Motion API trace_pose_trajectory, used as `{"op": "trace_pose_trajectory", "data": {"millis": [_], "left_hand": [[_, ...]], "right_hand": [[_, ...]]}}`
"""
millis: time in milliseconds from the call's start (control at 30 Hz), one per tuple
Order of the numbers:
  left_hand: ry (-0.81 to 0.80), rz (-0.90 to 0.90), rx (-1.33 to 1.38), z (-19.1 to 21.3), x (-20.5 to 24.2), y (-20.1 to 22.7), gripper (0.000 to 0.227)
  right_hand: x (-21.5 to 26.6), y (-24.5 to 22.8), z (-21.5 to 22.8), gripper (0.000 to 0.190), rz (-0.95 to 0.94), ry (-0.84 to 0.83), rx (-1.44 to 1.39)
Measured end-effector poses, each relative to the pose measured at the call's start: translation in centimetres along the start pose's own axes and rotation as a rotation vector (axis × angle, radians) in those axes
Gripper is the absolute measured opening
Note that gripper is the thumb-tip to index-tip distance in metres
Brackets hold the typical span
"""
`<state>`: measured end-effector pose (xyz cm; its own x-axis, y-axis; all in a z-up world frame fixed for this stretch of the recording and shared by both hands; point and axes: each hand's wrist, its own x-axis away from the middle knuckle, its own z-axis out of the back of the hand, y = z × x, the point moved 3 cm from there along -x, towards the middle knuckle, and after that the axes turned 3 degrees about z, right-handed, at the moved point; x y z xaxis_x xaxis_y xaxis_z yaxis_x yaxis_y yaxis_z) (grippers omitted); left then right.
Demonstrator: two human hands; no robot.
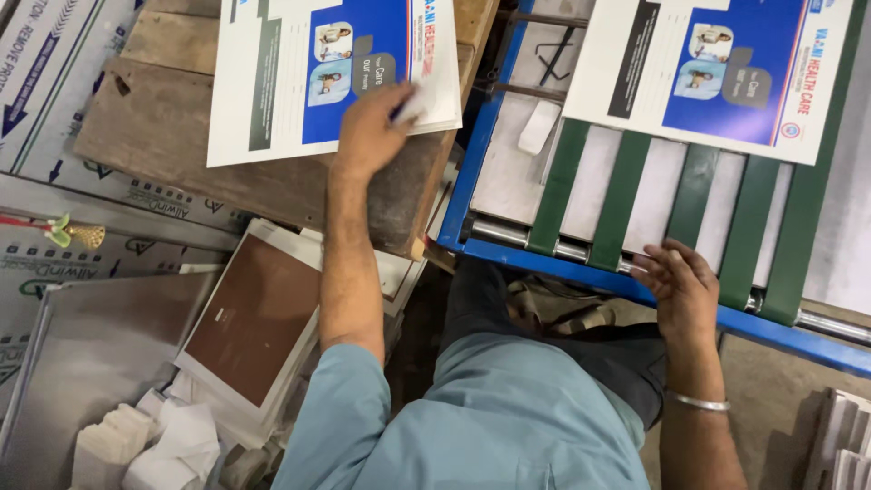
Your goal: The person repeatedly picks up printed sheets from a wooden table and places them onto a blue conveyor belt, stacking them one by one. The hands handle the papers directly without using any tools.
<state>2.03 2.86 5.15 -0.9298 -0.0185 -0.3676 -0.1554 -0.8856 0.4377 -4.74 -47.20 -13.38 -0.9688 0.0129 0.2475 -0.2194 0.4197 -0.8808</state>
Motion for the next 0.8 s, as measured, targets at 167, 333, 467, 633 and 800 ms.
{"op": "trace_pose_trajectory", "data": {"millis": [167, 333, 467, 633, 800], "left_hand": [[0.291, -0.056, -0.003, -0.5, 0.4, 4.0, 0.035], [-0.309, -0.196, -0.285, -9.0, 3.7, 15.6, 0.068], [-0.525, -0.395, -0.148, -10.1, 5.9, 19.4, 0.085], [-0.385, -0.22, -0.296, -6.3, 3.1, 12.0, 0.082], [-0.127, -0.027, -0.416, -3.7, 0.0, 4.1, 0.08]], "right_hand": [[-0.8, -1.9, -7.6, 0.042, -0.044, -0.203, 0.057], [-1.0, -1.0, -15.1, 0.043, -0.042, -0.509, -0.11], [-2.2, -0.6, -14.5, 0.043, -0.047, -0.195, -0.227], [-4.7, -2.6, -5.4, 0.045, 0.222, 0.125, -0.183], [-7.1, -3.6, 4.7, 0.038, 0.48, 0.274, -0.199]]}}
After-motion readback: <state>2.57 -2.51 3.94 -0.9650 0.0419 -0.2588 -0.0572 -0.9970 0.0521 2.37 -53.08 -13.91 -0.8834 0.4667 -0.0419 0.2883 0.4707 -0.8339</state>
